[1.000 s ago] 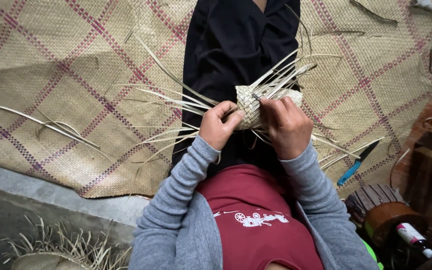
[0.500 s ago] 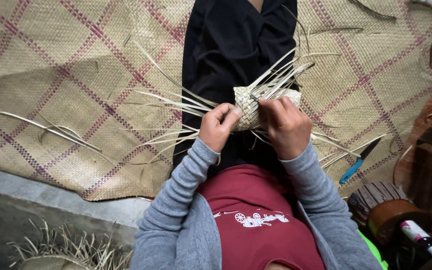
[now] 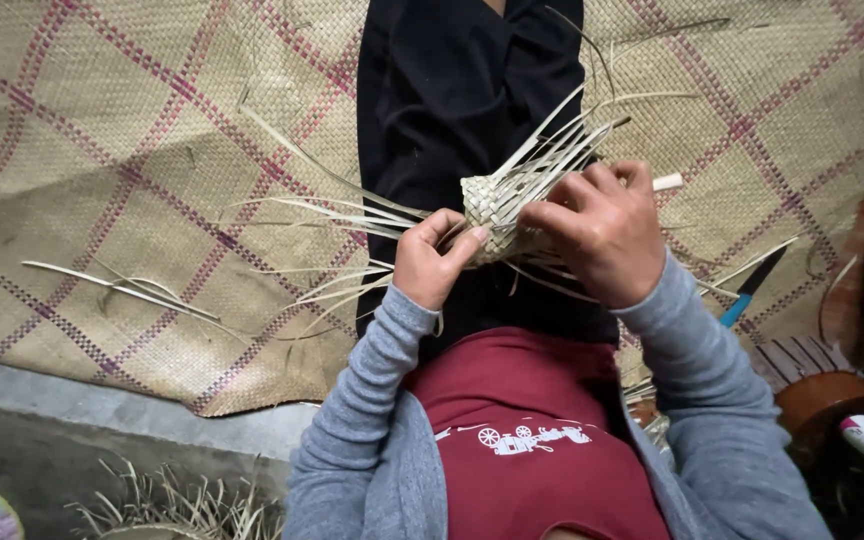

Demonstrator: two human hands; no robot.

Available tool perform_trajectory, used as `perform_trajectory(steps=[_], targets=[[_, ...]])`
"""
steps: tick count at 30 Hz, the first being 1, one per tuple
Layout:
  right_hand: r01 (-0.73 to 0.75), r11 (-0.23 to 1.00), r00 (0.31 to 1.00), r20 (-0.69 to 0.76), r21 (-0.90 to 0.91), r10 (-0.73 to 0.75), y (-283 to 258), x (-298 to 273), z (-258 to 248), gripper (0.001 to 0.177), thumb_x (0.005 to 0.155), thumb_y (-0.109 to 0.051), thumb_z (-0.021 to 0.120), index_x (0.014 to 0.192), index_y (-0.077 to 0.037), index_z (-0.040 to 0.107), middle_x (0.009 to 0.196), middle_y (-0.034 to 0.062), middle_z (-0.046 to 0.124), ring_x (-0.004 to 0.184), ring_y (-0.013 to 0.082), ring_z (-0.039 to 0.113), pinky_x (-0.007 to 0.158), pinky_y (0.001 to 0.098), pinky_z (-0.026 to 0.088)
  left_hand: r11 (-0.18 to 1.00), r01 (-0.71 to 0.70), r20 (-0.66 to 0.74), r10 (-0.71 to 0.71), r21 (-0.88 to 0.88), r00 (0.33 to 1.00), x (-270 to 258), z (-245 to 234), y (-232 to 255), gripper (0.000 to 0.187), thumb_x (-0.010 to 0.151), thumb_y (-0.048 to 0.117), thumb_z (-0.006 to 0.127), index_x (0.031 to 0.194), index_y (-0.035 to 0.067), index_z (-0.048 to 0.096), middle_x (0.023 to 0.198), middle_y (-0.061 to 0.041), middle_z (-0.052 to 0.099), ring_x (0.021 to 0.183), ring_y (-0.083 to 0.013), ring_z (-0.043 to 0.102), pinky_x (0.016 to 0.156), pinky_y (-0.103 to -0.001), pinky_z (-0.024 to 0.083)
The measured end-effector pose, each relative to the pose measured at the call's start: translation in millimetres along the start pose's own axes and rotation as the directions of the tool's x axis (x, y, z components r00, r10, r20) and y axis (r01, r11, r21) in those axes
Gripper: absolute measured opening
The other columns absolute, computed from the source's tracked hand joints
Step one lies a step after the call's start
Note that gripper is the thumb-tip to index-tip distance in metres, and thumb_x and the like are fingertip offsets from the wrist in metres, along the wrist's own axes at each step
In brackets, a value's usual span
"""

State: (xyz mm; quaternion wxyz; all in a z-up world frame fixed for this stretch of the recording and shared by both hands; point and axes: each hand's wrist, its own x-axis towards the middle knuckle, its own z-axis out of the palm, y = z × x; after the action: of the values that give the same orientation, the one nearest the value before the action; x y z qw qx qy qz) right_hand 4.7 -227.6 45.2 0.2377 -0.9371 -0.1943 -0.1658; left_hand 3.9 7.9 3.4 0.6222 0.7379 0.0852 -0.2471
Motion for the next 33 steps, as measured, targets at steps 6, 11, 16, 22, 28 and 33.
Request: perform_trajectory(steps=[6,11,16,22,28,33], targets=[[0.016,1.0,0.999,0.036,0.027,-0.017,6,6,5,0.02,0.11,-0.041,0.062,0.1,-0.032,0.077,0.08,-0.0013,0.054,0.079,0.0215,0.055,0.092,0.0422,0.039,1.0,-0.014,0.051,0.014,-0.005,0.999,0,-7,-9,0.011,0.087,0.021,0.083,0.09,0.012,0.078,0.062,-0.005,0.069,0.067,-0.0035,0.057,0.062,-0.024,0.054],[0.044,0.999,0.997,0.064,0.028,-0.045,8,11,5,0.018,0.11,-0.037,0.063,0.099,-0.033,0.077,0.079,-0.0018,0.054,0.078,0.0206,0.055,0.091,0.0413,0.038,1.0,-0.013,0.061,0.014,-0.025,0.998,0,-7,-13,0.012,0.086,0.02,0.083,0.09,0.01,0.078,0.064,-0.005,0.071,0.068,-0.005,0.061,0.064,-0.024,0.054],[0.063,0.998,0.994,0.092,0.021,-0.064,9,12,7,0.018,0.11,-0.035,0.064,0.097,-0.033,0.076,0.079,-0.0011,0.053,0.078,0.0208,0.054,0.092,0.0426,0.038,0.999,-0.016,0.066,0.018,-0.029,0.998,0,-9,-14,0.013,0.086,0.02,0.083,0.092,0.01,0.078,0.067,-0.006,0.073,0.07,-0.0057,0.063,0.066,-0.025,0.056],[0.045,0.994,0.988,0.142,0.101,-0.059,18,7,17,0.019,0.108,-0.045,0.065,0.097,-0.033,0.075,0.081,-0.0032,0.054,0.079,0.0184,0.054,0.092,0.041,0.035,0.999,-0.031,0.084,0.032,-0.014,0.996,2,-10,-15,0.012,0.087,0.021,0.082,0.092,0.011,0.079,0.065,-0.004,0.071,0.069,-0.0058,0.06,0.066,-0.026,0.054],[0.018,0.978,0.984,0.172,0.21,-0.055,27,0,28,0.016,0.105,-0.043,0.067,0.1,-0.03,0.074,0.084,-0.0033,0.057,0.083,0.0184,0.057,0.091,0.0408,0.034,0.999,-0.032,0.118,0.035,-0.029,0.992,2,-10,-11,0.011,0.088,0.02,0.08,0.093,0.011,0.078,0.066,-0.003,0.07,0.072,-0.0057,0.058,0.067,-0.026,0.054],[0.056,0.97,0.975,0.195,0.236,-0.104,29,4,22,0.015,0.102,-0.042,0.071,0.094,-0.03,0.072,0.083,-0.0042,0.058,0.082,0.018,0.057,0.09,0.0407,0.033,0.999,-0.029,0.141,0.034,-0.041,0.989,-1,-7,-12,0.008,0.089,0.02,0.08,0.092,0.012,0.078,0.066,-0.002,0.071,0.07,-0.0055,0.059,0.068,-0.025,0.054]])
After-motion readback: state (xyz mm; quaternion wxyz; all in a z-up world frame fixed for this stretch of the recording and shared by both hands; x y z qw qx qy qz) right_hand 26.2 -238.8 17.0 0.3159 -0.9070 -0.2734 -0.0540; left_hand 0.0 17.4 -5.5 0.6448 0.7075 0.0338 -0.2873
